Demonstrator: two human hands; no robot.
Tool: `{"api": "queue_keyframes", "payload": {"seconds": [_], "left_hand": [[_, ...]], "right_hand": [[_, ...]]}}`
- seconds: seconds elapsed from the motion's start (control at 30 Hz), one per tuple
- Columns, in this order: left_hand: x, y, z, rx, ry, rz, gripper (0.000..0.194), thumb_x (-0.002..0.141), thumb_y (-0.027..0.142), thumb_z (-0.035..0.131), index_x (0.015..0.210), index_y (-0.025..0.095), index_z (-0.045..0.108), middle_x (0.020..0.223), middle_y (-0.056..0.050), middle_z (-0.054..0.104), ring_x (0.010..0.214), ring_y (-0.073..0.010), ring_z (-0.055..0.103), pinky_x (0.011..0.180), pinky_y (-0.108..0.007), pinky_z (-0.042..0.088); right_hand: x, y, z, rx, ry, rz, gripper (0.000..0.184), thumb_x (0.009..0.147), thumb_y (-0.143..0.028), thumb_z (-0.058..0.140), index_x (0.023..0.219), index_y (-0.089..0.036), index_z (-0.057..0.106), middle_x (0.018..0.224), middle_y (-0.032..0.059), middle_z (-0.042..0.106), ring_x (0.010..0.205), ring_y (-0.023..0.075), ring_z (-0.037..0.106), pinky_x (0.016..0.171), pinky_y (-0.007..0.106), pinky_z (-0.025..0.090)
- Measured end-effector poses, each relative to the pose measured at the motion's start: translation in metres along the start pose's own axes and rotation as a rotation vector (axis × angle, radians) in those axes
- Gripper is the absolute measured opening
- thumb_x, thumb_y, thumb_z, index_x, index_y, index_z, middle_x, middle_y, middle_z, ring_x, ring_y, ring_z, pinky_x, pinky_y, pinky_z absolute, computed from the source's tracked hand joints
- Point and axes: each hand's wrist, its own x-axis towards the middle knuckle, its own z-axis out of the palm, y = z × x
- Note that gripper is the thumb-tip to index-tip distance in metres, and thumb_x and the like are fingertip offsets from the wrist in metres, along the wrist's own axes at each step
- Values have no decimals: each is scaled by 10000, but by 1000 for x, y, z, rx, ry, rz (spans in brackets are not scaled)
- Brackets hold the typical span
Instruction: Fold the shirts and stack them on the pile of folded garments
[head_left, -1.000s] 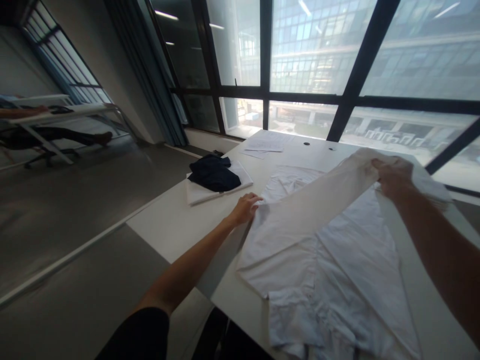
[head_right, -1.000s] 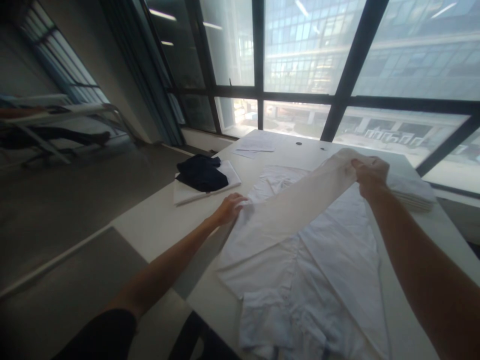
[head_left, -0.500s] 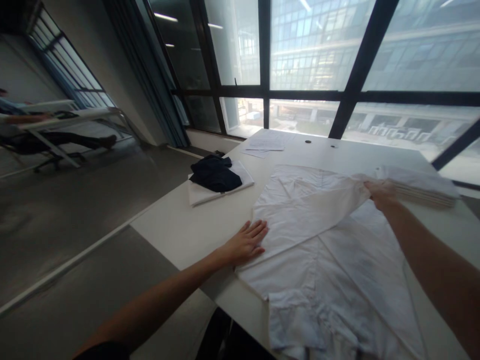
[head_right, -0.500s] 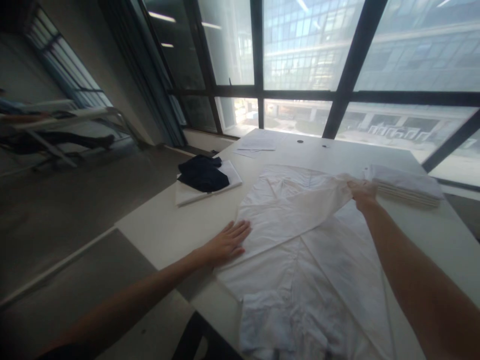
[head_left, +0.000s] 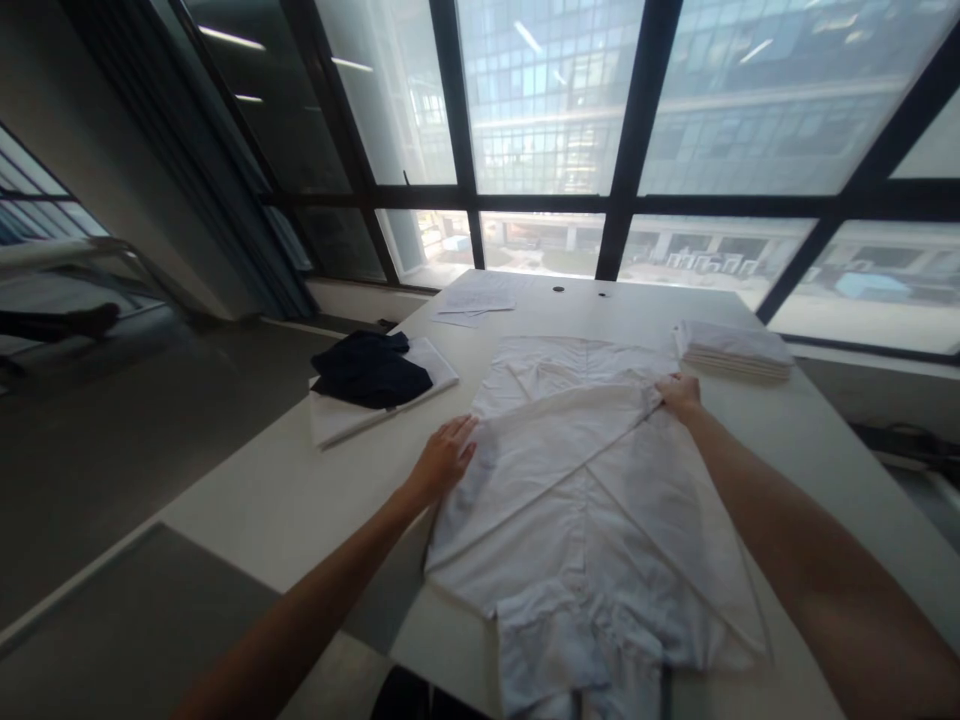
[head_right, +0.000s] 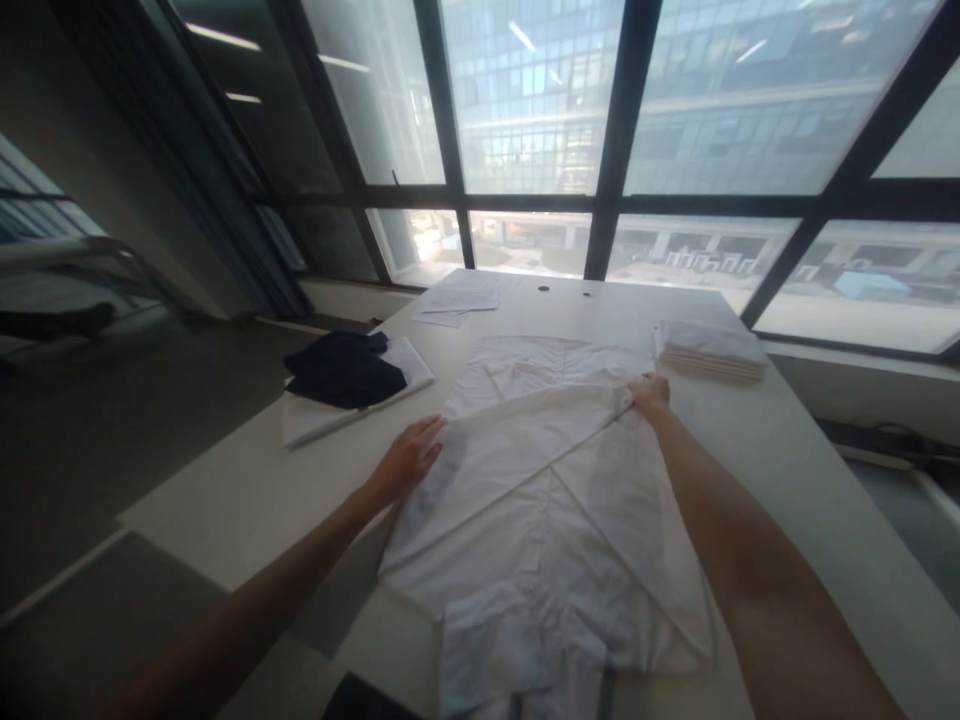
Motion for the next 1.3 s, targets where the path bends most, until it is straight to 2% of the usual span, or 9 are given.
{"api": "queue_keyframes", "payload": {"seconds": [0.2,0.3,0.5,0.63,0.8,0.97,1.13,1.2,1.3], "left_hand": [[37,-12,11,78,-11,-205,343,1009,305,516,1290,223,695,1164,-108,691,1133,-296,609,979,-431,488],[36,-17,17,53,13,-225,324,1006,296,525,1267,243,709,1158,-100,678,1131,-291,596,967,-424,473],[35,-24,22,-3,39,-256,324,1012,263,502,1247,292,723,1137,-68,686,1080,-261,602,943,-374,460],[34,-25,23,9,35,-263,336,1022,272,487,1257,308,724,1134,-65,683,1059,-266,598,927,-372,461],[32,-23,25,-5,26,-271,360,1025,259,479,1292,320,711,1164,-67,682,1079,-269,594,965,-397,459],[36,-25,20,-160,67,-314,352,964,202,515,1236,259,732,1093,-64,727,1047,-249,638,979,-396,497],[32,-17,-3,-379,299,-278,447,939,100,360,1191,157,725,1188,-102,742,1109,-212,688,1029,-382,525],[24,-3,-9,-349,244,-114,460,957,103,351,1230,169,717,1278,-95,721,1228,-204,648,1113,-394,480],[5,22,-2,-209,1,100,439,1030,218,401,1412,204,618,1480,-84,607,1426,-221,505,1222,-454,365]], "right_hand": [[0,-12,-3,-165,41,66,401,744,-193,650,1121,-81,730,1041,227,733,1011,350,691,896,467,560],[-23,-32,4,-332,82,-79,453,895,-238,545,1304,-85,664,1327,279,628,1283,398,563,1051,538,471],[-102,-79,57,-501,-428,-607,593,1051,-457,347,1539,-143,469,1632,179,406,1522,311,334,1214,496,299],[-95,-75,66,-581,-608,-652,696,1061,-530,237,1635,-140,290,1712,150,220,1585,281,179,1252,545,184],[-44,-49,46,-694,-570,-513,698,1054,-508,201,1647,-144,257,1724,131,174,1596,261,128,1258,577,134],[-35,-40,42,-669,-544,-524,689,1051,-499,223,1641,-146,271,1724,124,175,1593,269,142,1252,596,152],[-65,-53,38,-546,-194,-607,617,1054,-394,271,1582,-95,379,1679,204,293,1566,321,227,1228,633,186],[-89,-57,31,-502,-114,-597,591,1051,-369,288,1565,-106,409,1657,217,339,1558,335,243,1213,638,220],[-133,-48,13,-503,-155,-528,590,1046,-407,303,1554,-136,431,1641,214,371,1545,352,276,1183,647,285]]}}
